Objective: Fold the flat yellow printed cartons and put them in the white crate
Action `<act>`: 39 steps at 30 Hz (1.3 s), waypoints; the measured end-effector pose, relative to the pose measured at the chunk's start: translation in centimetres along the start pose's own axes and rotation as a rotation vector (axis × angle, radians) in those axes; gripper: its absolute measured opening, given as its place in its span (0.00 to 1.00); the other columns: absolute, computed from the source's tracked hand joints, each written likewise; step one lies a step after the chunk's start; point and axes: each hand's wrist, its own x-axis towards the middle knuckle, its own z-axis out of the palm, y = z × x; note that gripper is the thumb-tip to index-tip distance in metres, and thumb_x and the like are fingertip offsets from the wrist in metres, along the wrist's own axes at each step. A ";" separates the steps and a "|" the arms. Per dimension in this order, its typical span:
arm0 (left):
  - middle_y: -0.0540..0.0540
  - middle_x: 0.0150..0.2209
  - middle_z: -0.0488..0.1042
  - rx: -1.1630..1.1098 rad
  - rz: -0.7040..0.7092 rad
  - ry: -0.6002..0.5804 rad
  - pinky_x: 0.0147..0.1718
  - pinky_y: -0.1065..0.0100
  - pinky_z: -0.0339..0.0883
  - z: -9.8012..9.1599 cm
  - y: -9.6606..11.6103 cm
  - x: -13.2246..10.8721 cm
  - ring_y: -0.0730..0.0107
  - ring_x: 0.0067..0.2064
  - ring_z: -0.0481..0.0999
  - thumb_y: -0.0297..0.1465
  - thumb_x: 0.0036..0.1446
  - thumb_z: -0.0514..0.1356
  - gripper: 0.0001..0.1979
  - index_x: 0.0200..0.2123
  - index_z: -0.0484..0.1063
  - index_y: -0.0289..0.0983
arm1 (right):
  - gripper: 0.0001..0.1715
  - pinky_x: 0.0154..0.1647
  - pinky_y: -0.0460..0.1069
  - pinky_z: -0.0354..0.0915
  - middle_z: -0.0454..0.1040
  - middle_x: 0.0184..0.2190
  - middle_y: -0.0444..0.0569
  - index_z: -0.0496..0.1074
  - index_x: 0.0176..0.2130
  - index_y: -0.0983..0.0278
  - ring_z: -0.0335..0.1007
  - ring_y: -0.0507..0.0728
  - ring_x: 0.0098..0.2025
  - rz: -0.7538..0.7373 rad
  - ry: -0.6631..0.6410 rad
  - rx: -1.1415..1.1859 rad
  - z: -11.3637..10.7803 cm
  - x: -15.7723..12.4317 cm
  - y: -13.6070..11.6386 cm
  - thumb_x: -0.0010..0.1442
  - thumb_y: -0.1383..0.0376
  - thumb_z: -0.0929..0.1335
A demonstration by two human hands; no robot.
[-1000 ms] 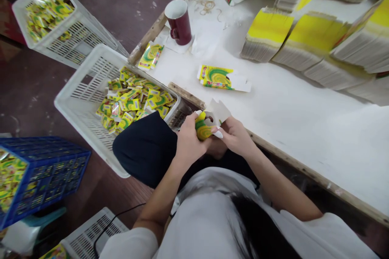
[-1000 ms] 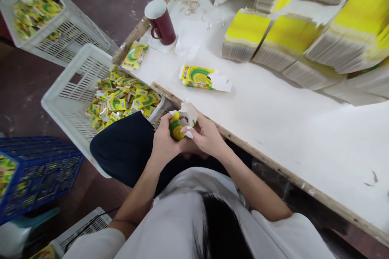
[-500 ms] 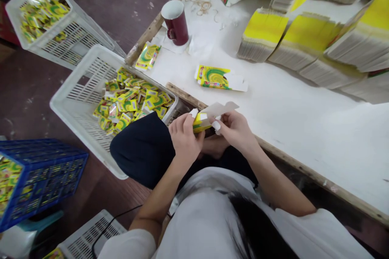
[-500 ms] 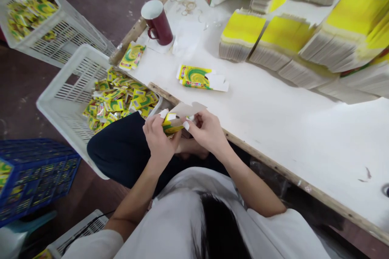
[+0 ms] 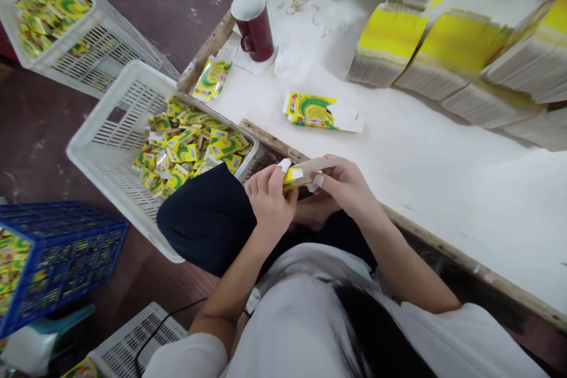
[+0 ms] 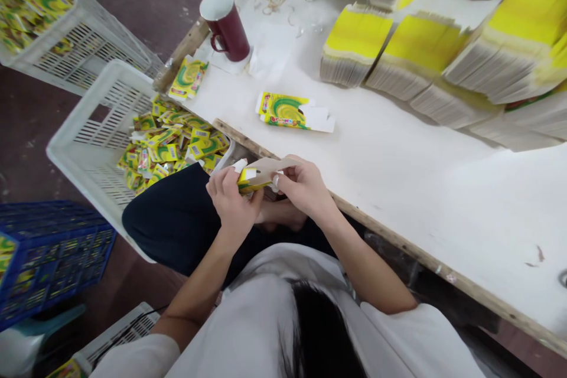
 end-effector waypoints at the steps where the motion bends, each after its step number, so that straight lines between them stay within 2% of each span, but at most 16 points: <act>1: 0.39 0.46 0.76 0.002 -0.001 0.003 0.48 0.57 0.58 0.0 0.1 0.0 0.53 0.47 0.75 0.33 0.58 0.62 0.20 0.54 0.65 0.39 | 0.08 0.26 0.46 0.69 0.74 0.24 0.43 0.74 0.28 0.62 0.69 0.51 0.26 0.000 0.014 0.014 0.0 0.0 0.1 0.48 0.62 0.74; 4: 0.40 0.45 0.76 0.081 0.019 0.046 0.47 0.57 0.59 0.1 0.4 0.0 0.55 0.46 0.75 0.32 0.58 0.61 0.19 0.52 0.65 0.40 | 0.06 0.24 0.45 0.68 0.72 0.21 0.42 0.72 0.23 0.62 0.68 0.51 0.24 0.046 0.039 0.129 0.2 0.2 0.6 0.45 0.64 0.73; 8: 0.40 0.44 0.76 0.122 0.047 0.119 0.45 0.57 0.61 0.1 0.7 -0.1 0.56 0.43 0.76 0.31 0.57 0.62 0.18 0.51 0.65 0.40 | 0.09 0.19 0.44 0.65 0.72 0.18 0.42 0.68 0.21 0.62 0.65 0.50 0.19 0.187 0.031 0.383 0.4 0.4 1.6 0.41 0.64 0.73; 11: 0.40 0.44 0.76 0.105 0.039 0.134 0.44 0.56 0.63 0.1 0.7 -0.4 0.55 0.43 0.76 0.31 0.56 0.63 0.20 0.52 0.64 0.40 | 0.09 0.18 0.45 0.64 0.71 0.16 0.41 0.67 0.22 0.61 0.64 0.51 0.18 0.280 -0.035 0.487 0.5 0.5 2.2 0.40 0.66 0.72; 14: 0.38 0.46 0.74 0.067 0.010 0.124 0.47 0.53 0.65 0.1 0.5 -0.5 0.53 0.45 0.75 0.32 0.54 0.64 0.26 0.56 0.62 0.39 | 0.05 0.20 0.47 0.66 0.72 0.18 0.43 0.69 0.24 0.61 0.66 0.53 0.20 0.326 -0.117 0.522 0.8 0.3 2.8 0.43 0.66 0.70; 16: 0.37 0.48 0.73 0.018 -0.029 0.107 0.49 0.51 0.67 0.1 0.3 -0.6 0.51 0.48 0.75 0.31 0.53 0.63 0.31 0.59 0.58 0.37 | 0.04 0.23 0.47 0.67 0.72 0.20 0.43 0.70 0.26 0.62 0.67 0.53 0.22 0.275 -0.135 0.512 1.1 0.0 3.2 0.47 0.64 0.70; 19: 0.35 0.51 0.70 -0.052 -0.111 0.036 0.52 0.50 0.68 0.1 -0.2 -0.5 0.48 0.53 0.73 0.31 0.51 0.64 0.36 0.62 0.54 0.36 | 0.12 0.27 0.47 0.68 0.72 0.25 0.42 0.72 0.32 0.60 0.68 0.51 0.26 0.129 -0.115 0.454 1.1 -0.6 3.6 0.50 0.58 0.74; 22: 0.37 0.49 0.71 -0.124 -0.129 -0.110 0.49 0.53 0.71 0.0 -0.2 -0.5 0.50 0.51 0.76 0.31 0.49 0.66 0.40 0.63 0.52 0.37 | 0.21 0.32 0.47 0.69 0.74 0.29 0.42 0.73 0.36 0.59 0.68 0.52 0.29 0.000 -0.074 0.323 0.6 -0.8 3.5 0.50 0.49 0.77; 24: 0.39 0.47 0.72 -0.172 -0.126 -0.187 0.45 0.57 0.73 -0.1 0.0 -0.6 0.53 0.47 0.78 0.32 0.50 0.66 0.40 0.64 0.50 0.36 | 0.22 0.34 0.47 0.69 0.75 0.30 0.42 0.73 0.35 0.59 0.69 0.52 0.31 -0.043 -0.080 0.224 0.2 -0.7 3.1 0.49 0.48 0.77; 30: 0.40 0.45 0.73 -0.162 -0.040 -0.232 0.40 0.59 0.75 -0.2 0.1 -0.6 0.55 0.43 0.79 0.32 0.53 0.64 0.36 0.62 0.52 0.37 | 0.18 0.53 0.56 0.70 0.82 0.41 0.47 0.76 0.40 0.62 0.78 0.60 0.45 -0.004 -0.233 0.139 -0.3 0.2 0.7 0.49 0.59 0.78; 35: 0.40 0.46 0.71 -0.204 0.024 -0.216 0.38 0.61 0.74 0.1 -0.3 -0.6 0.56 0.43 0.79 0.31 0.53 0.63 0.31 0.58 0.54 0.39 | 0.23 0.55 0.60 0.71 0.83 0.43 0.50 0.78 0.44 0.63 0.78 0.64 0.49 0.011 -0.315 0.187 -0.9 1.1 1.4 0.49 0.59 0.77; 39: 0.43 0.44 0.70 -0.246 -0.025 -0.292 0.37 0.61 0.74 -0.1 -0.1 -0.5 0.58 0.42 0.78 0.31 0.52 0.64 0.30 0.56 0.54 0.40 | 0.28 0.57 0.61 0.70 0.82 0.47 0.51 0.76 0.49 0.62 0.77 0.64 0.52 -0.012 -0.324 0.149 -1.5 1.2 2.2 0.51 0.54 0.77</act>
